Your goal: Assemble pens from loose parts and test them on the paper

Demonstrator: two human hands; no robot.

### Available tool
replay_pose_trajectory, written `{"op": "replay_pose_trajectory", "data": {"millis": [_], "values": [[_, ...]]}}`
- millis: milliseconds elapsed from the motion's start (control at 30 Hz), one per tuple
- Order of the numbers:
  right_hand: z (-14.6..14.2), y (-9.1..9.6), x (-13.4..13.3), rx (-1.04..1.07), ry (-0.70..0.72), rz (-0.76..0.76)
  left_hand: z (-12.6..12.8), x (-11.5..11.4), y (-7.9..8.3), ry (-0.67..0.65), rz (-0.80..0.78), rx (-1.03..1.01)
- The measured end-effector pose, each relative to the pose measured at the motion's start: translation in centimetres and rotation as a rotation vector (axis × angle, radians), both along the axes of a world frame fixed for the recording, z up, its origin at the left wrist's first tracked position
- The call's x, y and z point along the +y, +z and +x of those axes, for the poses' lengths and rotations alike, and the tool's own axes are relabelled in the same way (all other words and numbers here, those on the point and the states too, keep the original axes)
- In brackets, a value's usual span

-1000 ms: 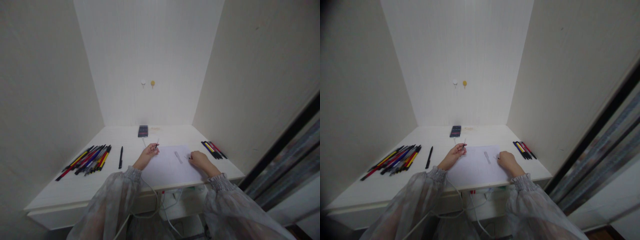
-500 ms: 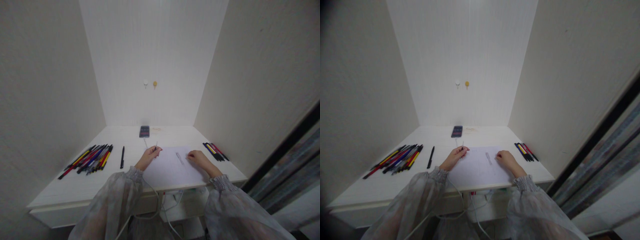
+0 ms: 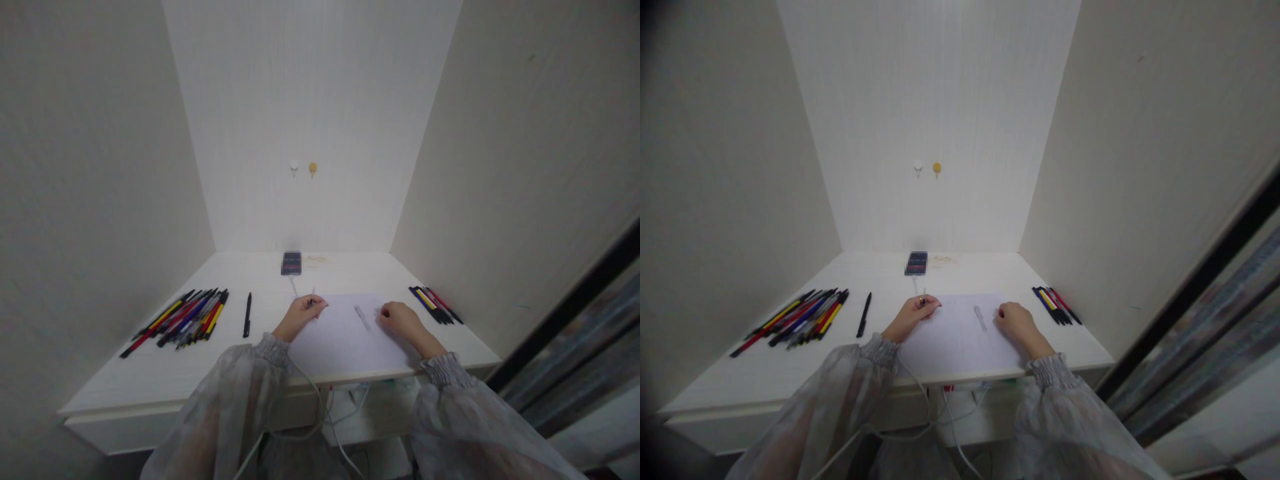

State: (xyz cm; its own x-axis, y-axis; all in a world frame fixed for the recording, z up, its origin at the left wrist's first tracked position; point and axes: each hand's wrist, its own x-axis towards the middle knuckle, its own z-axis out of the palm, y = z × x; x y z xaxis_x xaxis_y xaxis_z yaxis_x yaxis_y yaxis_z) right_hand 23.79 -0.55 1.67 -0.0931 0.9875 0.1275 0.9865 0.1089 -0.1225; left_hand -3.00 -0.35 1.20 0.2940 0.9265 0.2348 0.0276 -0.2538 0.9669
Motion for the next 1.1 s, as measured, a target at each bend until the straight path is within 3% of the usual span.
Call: {"op": "replay_pose_trajectory", "data": {"millis": [133, 267, 633, 833, 1100], "values": [[-0.7, 1.2, -0.3, 0.066, 0.033, 0.097, 0.0, 0.0, 0.1, 0.013, -0.011, -0.004], [-2.7, 1.7, -0.7, 0.240, 0.182, 0.236, 0.0, 0.0, 0.1, 0.036, -0.033, -0.011], [-10.5, 0.2, 0.5, 0.618, 0.440, 0.353, -0.2, 0.6, -0.6, 0.130, -0.067, -0.078], [-11.4, -1.1, 1.0, 0.704, 0.486, 0.364, -0.3, 1.1, -1.2, 0.142, -0.078, -0.071], [-11.6, -1.3, 0.7, 0.787, 0.536, 0.360, -0.5, 1.3, -1.2, 0.130, -0.103, -0.117]]}}
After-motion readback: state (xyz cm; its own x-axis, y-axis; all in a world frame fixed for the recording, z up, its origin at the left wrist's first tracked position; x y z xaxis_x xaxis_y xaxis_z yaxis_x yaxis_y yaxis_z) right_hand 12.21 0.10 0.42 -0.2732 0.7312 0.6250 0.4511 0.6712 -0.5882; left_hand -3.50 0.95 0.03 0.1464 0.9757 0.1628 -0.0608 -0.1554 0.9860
